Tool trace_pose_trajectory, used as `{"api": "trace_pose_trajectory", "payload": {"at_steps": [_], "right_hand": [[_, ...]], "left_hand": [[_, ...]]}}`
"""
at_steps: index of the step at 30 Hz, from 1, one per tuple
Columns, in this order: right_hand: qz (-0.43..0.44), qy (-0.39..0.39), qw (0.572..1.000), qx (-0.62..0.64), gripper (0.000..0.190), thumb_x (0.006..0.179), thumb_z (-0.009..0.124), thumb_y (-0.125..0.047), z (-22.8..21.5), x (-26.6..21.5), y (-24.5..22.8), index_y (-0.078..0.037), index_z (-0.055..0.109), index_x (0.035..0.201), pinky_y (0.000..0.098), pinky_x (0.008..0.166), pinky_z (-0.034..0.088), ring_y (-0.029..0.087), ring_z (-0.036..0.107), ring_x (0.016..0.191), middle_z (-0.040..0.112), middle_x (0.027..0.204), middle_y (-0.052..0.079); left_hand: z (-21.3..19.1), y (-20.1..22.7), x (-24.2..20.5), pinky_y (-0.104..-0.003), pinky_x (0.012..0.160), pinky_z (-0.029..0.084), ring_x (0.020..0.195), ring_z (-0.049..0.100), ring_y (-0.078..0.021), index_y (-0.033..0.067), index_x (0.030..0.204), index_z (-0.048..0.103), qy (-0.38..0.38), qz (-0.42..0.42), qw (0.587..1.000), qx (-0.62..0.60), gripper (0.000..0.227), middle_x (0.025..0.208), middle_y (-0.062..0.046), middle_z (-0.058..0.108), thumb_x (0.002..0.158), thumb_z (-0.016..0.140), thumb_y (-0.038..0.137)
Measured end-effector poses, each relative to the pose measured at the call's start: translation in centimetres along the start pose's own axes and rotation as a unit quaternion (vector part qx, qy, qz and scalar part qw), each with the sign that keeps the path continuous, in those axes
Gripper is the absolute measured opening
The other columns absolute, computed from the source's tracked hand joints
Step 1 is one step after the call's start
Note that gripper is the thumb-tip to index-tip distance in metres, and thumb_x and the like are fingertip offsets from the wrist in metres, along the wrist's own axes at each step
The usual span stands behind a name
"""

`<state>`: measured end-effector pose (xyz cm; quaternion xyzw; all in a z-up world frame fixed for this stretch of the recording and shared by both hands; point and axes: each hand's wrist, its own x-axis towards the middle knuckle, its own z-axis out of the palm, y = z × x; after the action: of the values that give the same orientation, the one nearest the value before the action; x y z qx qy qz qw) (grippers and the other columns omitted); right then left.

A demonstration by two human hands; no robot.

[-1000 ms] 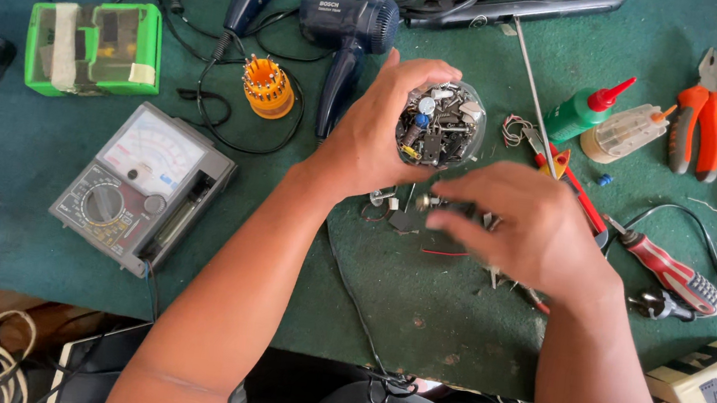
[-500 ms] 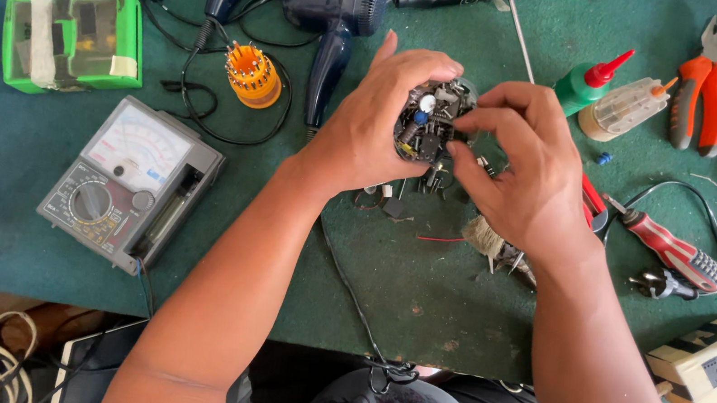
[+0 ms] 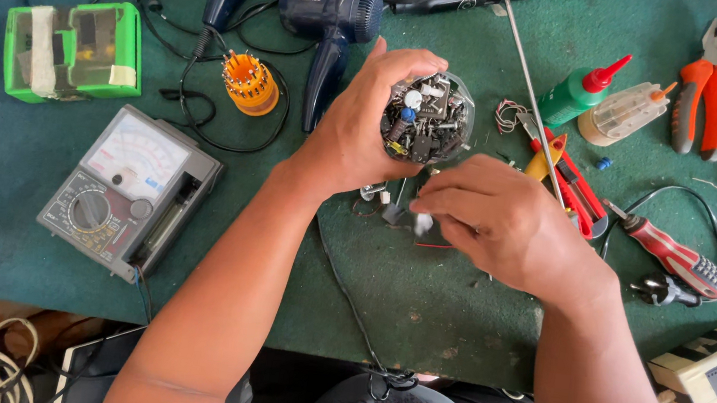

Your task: The person holds a blue hair dryer and uses a screwdriver to remove screws from the casing. They then open the hair dryer to access the internal components and search through a container of small parts.

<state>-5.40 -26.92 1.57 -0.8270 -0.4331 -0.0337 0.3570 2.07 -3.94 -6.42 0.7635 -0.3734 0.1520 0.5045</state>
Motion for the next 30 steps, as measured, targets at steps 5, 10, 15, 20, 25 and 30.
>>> {"api": "trace_pose_trajectory", "payload": {"at_steps": [5,10,15,20,25,30], "right_hand": [[0.068,0.115,0.989,-0.067,0.011,0.100,0.073,0.007,-0.7,-0.3,0.5,0.001,0.079,0.108,0.0379,0.094,0.059,0.028,0.075,0.104,0.079,0.108,0.012],[0.101,0.148,0.975,-0.129,0.021,0.102,0.087,-0.003,-1.4,-0.7,1.0,-0.001,0.079,0.121,0.0325,0.067,0.046,0.022,0.060,0.083,0.069,0.117,0.020],[0.096,0.112,0.977,-0.156,0.027,0.102,0.085,-0.007,0.4,-0.6,2.0,-0.004,0.076,0.127,0.0425,0.090,0.051,0.031,0.063,0.102,0.063,0.115,0.016],[0.062,0.100,0.985,-0.130,0.014,0.106,0.080,-0.007,-0.3,-0.3,1.0,-0.005,0.078,0.119,0.0414,0.094,0.052,0.030,0.067,0.109,0.065,0.112,0.015],[0.060,0.009,0.998,-0.031,0.008,0.101,0.077,-0.009,-0.7,0.2,0.0,-0.003,0.076,0.107,0.0366,0.078,0.055,0.024,0.070,0.084,0.072,0.099,0.010],[0.085,0.010,0.996,-0.035,0.017,0.098,0.082,-0.017,-0.7,-0.2,0.2,-0.006,0.076,0.110,0.0351,0.075,0.053,0.022,0.068,0.081,0.072,0.098,0.007]], "left_hand": [[-0.3,0.2,0.1,-0.071,0.140,0.016,0.151,0.056,-0.0320,0.0113,0.151,0.040,-0.015,0.005,1.000,-0.002,0.092,0.156,-0.013,0.053,0.081,0.098,0.003],[-0.2,0.3,0.1,-0.072,0.139,0.016,0.150,0.057,-0.0325,0.0107,0.150,0.041,-0.020,0.018,1.000,0.008,0.089,0.154,-0.014,0.055,0.083,0.100,0.003],[-0.1,0.2,0.1,-0.072,0.139,0.017,0.150,0.056,-0.0322,0.0095,0.149,0.041,-0.021,0.017,1.000,0.009,0.088,0.155,-0.013,0.054,0.084,0.100,0.005],[-0.1,0.2,0.2,-0.072,0.139,0.017,0.148,0.058,-0.0320,0.0093,0.148,0.042,-0.015,0.015,1.000,0.009,0.084,0.154,-0.013,0.055,0.085,0.097,0.003],[0.0,0.4,0.1,-0.071,0.141,0.019,0.150,0.058,-0.0307,0.0111,0.150,0.041,0.003,0.015,1.000,-0.001,0.081,0.154,-0.012,0.055,0.093,0.099,0.012],[0.1,0.0,0.0,-0.072,0.140,0.018,0.150,0.057,-0.0309,0.0113,0.150,0.040,-0.006,0.016,1.000,0.001,0.087,0.155,-0.012,0.054,0.089,0.102,0.012]]}}
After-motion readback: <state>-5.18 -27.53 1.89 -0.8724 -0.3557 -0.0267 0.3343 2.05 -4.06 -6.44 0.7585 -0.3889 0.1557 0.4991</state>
